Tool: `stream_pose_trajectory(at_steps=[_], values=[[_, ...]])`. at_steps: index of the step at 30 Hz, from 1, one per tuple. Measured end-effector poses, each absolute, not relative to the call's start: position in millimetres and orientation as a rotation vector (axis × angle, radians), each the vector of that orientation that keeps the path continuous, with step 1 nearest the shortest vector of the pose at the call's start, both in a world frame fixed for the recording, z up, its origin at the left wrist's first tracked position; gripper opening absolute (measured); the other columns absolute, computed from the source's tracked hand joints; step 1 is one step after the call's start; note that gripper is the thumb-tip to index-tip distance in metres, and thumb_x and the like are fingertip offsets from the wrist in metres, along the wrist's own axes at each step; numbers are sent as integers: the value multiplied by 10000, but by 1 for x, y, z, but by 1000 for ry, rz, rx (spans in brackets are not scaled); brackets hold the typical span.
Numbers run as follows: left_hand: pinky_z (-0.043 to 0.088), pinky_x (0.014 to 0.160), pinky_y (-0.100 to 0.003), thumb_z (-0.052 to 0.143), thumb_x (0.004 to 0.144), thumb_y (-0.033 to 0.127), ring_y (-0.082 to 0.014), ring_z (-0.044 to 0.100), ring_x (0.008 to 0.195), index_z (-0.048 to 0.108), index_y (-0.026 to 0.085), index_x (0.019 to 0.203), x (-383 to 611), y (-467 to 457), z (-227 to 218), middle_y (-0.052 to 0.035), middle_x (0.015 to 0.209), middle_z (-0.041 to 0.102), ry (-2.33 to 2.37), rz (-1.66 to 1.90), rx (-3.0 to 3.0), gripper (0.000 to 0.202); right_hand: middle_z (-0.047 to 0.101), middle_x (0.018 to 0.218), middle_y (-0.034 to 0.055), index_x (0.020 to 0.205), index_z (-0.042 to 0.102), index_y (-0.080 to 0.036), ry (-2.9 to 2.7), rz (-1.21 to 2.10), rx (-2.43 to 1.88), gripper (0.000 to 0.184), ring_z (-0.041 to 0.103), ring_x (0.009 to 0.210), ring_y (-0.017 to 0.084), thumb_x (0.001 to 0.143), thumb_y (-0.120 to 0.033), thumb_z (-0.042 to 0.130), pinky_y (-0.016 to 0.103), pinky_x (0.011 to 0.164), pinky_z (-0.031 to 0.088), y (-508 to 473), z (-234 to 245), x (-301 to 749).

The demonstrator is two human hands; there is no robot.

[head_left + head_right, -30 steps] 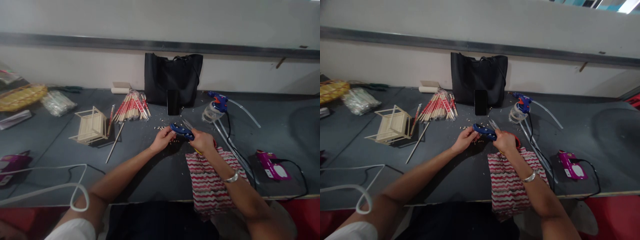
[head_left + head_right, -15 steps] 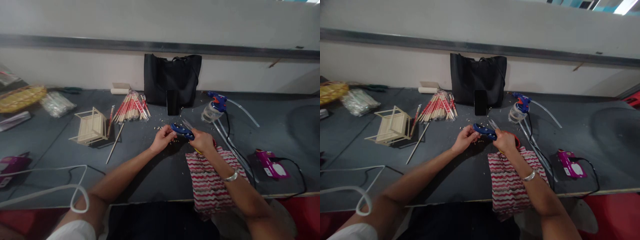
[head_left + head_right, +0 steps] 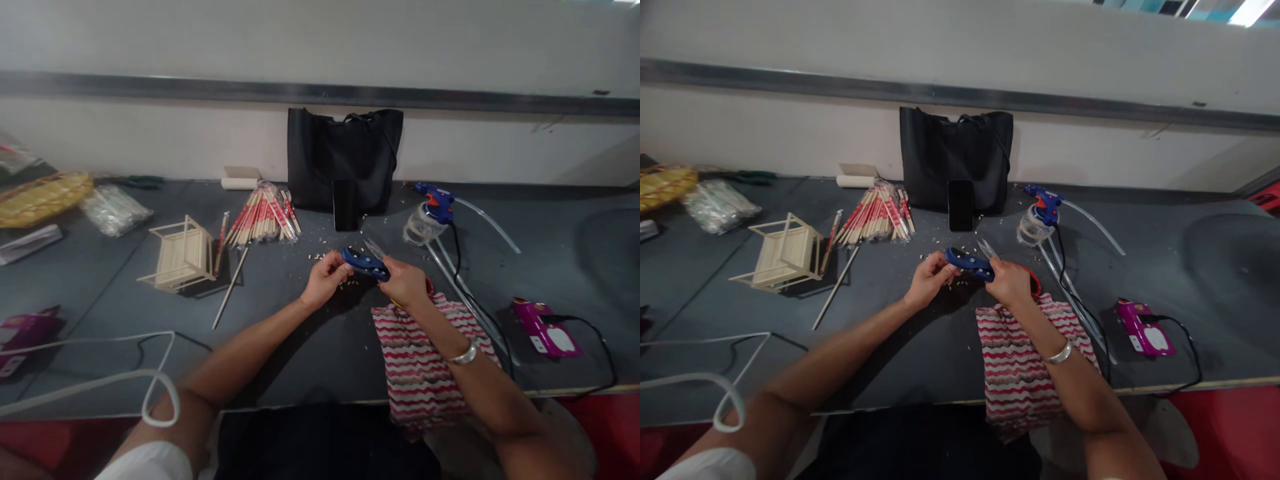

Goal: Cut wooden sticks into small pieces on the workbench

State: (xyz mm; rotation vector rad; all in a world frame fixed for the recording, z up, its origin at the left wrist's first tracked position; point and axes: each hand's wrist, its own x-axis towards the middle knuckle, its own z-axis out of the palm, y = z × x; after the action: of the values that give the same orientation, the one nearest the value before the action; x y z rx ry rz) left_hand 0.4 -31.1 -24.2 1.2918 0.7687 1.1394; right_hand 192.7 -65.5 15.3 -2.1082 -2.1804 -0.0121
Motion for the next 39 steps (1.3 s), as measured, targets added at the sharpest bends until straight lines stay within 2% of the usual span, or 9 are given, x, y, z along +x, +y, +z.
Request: stream_pose_trajectory(at_steps=[6,8,15,24,32,35,39], values=[[507,642,-224,857,649,579,-120,622,708,654,181,1000,-1,-34,-22,-10,837,699,630,1059,1224,568,751,803,30,897,682,-251,-2229,-20,-2026,202,655,754,205,711,-247,604,266,628,393,-66,9,194],[527,654,-243,858,648,575,-137,638,710,682,170,1037,-2,-36,-20,-22,838,714,634,1025,1232,588,748,817,47,885,670,-239,-2255,-37,-1963,190,656,769,213,707,-237,604,274,643,394,-67,7,193],[566,695,-270,862,655,552,-140,649,678,741,170,1015,-2,-40,-16,-20,807,737,659,1085,1217,539,725,795,74,871,639,-210,-2259,-43,-1829,181,650,772,227,704,-236,576,292,678,396,-64,10,193],[558,732,-268,901,608,510,-137,647,712,755,177,992,0,-41,-16,-14,832,739,672,1127,1138,529,735,998,92,1053,631,-205,-2210,41,-1792,344,654,926,262,714,-262,626,334,790,446,-64,5,194],[542,696,-263,887,607,534,-144,643,720,746,177,1022,-1,-38,-20,-24,868,739,745,1130,1132,565,728,991,104,1078,650,-190,-2187,62,-1806,394,624,939,278,687,-182,606,355,833,447,-64,6,197],[543,723,-281,866,627,559,-165,651,766,738,181,1012,-2,-39,-20,-32,885,735,744,1147,1172,554,738,990,94,1034,659,-199,-2187,57,-1817,399,623,924,263,646,-141,587,334,826,445,-66,7,196],[531,729,-282,832,660,593,-166,639,775,718,178,1026,-2,-40,-17,-38,902,723,738,1139,1219,565,743,898,73,916,664,-216,-2184,53,-1900,265,640,872,240,667,-178,580,295,742,432,-69,11,194]])
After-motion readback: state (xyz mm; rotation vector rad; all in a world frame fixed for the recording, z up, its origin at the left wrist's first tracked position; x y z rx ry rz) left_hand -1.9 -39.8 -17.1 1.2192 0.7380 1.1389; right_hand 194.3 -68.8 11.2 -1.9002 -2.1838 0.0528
